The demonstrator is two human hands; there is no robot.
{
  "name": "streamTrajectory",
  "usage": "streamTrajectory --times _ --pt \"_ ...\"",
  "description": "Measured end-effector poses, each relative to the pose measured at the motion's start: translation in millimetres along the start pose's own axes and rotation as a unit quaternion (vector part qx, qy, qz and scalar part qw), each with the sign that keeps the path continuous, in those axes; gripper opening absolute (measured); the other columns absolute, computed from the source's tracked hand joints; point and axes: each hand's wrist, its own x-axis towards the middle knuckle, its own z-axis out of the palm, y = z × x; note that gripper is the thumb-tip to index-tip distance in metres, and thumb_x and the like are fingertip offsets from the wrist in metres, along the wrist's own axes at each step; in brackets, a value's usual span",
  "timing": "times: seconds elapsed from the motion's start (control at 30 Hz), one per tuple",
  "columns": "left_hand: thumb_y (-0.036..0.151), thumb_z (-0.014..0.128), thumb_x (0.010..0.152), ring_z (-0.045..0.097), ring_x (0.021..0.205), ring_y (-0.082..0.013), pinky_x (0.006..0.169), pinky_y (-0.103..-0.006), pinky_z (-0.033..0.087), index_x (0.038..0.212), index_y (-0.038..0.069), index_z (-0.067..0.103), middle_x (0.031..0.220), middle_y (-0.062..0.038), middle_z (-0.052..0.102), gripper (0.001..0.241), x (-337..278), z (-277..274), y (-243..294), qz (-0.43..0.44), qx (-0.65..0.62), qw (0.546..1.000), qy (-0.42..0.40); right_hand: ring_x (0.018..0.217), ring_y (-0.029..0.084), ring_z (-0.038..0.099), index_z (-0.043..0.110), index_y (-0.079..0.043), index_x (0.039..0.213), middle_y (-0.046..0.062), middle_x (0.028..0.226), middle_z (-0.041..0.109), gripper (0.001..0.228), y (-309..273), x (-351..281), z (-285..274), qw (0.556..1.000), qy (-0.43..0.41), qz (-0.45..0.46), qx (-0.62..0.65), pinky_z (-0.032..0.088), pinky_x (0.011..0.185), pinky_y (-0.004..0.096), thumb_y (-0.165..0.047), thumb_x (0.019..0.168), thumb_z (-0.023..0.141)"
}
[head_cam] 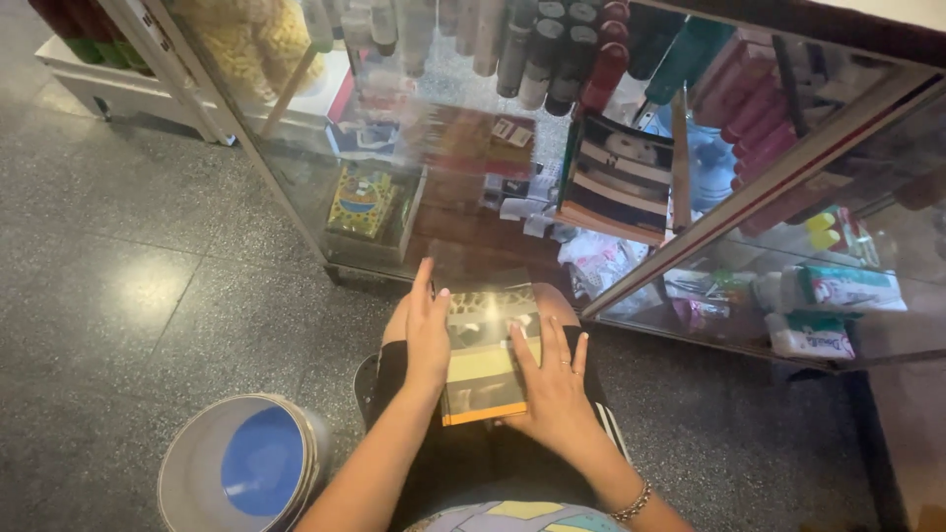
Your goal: Sorting and organizing notebooks from a glass display case in a retail environment.
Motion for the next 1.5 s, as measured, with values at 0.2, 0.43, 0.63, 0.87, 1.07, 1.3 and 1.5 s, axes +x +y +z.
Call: streamTrajectory --times 0.2,0.43,0.63,0.87,1.07,1.3,1.5 --pt "0.028 0.043 0.097 0.031 0.154 -0.0275 0.123 -0.0464 0.025 0.155 0.015 0.038 0.166 -0.008 0.035 0.059 -4.4 -2.6 7.5 -0.014 -0.019 1.0 0.02 0.154 0.046 0.005 0.009 -0.014 0.164 0.032 0.162 0.008 0.155 -3.8 -2.3 2.8 1.0 0.02 0.012 0.018 -0.002 0.116 0.071 -0.063 0.054 0.107" --pt "0.019 0.048 0.096 0.042 0.147 -0.0246 0.121 -0.0427 0.032 0.148 0.015 0.049 0.158 -0.006 0.047 0.053 -1.8 -9.8 0.5 0.045 -0.017 0.996 0.076 0.155 0.04 -0.014 -0.002 -0.018 0.164 0.022 0.169 -0.012 0.131 -0.3 21.2 -102.0 0.971 -0.157 0.077 0.166 -0.008 0.118 0.066 -0.069 0.075 0.08" --pt "0.009 0.046 0.102 0.041 0.147 -0.0302 0.123 -0.0452 0.031 0.145 0.012 0.053 0.15 -0.012 0.053 0.043 14.7 -21.2 -22.3 0.082 -0.101 0.983 0.126 0.136 0.045 0.051 0.056 0.0 0.145 0.027 0.139 0.059 0.068 119.8 92.0 -51.2 0.954 0.284 0.1 -0.009 0.037 0.112 0.061 -0.033 0.09 0.076" --pt "0.015 0.046 0.101 0.055 0.135 -0.0228 0.118 -0.0373 0.04 0.134 0.01 0.059 0.142 -0.008 0.06 0.036 7.1 -20.5 -2.8 0.082 -0.051 0.987 0.132 0.07 0.033 0.054 0.06 -0.002 0.08 0.014 0.075 0.058 0.022 140.2 108.9 -59.2 0.906 0.409 -0.006 -0.112 0.045 0.067 0.041 0.017 0.069 0.059" --pt "0.006 0.048 0.096 0.061 0.127 -0.023 0.111 -0.037 0.049 0.13 0.007 0.062 0.136 -0.01 0.066 0.037 -24.5 -9.6 27.5 0.131 -0.027 0.986 0.097 0.098 0.031 0.079 0.069 0.005 0.122 0.022 0.113 0.076 0.023 83.8 49.4 -69.3 0.86 0.51 0.0 0.024 0.067 0.088 0.035 0.007 0.099 0.067" --pt "0.052 0.065 0.077 0.041 0.147 -0.0329 0.11 -0.0538 0.048 0.161 0.018 0.017 0.168 -0.015 0.027 0.103 -39.6 9.6 36.0 -0.032 -0.069 0.985 -0.155 0.082 0.01 0.062 0.053 -0.007 0.113 0.004 0.087 0.062 0.012 16.3 12.2 -28.5 0.515 0.474 0.197 0.686 0.055 0.081 0.027 -0.007 0.102 0.059" --pt "0.001 0.062 0.089 0.068 0.106 -0.0225 0.087 -0.0404 0.059 0.165 0.017 0.014 0.125 -0.026 0.07 0.091 -42.9 4.8 43.4 0.02 -0.245 0.969 -0.039 0.074 0.019 0.068 0.056 -0.005 0.124 0.011 0.107 0.071 0.035 -12.5 5.0 -7.6 0.487 0.278 0.229 0.796 0.054 0.05 0.027 -0.005 0.091 0.067"
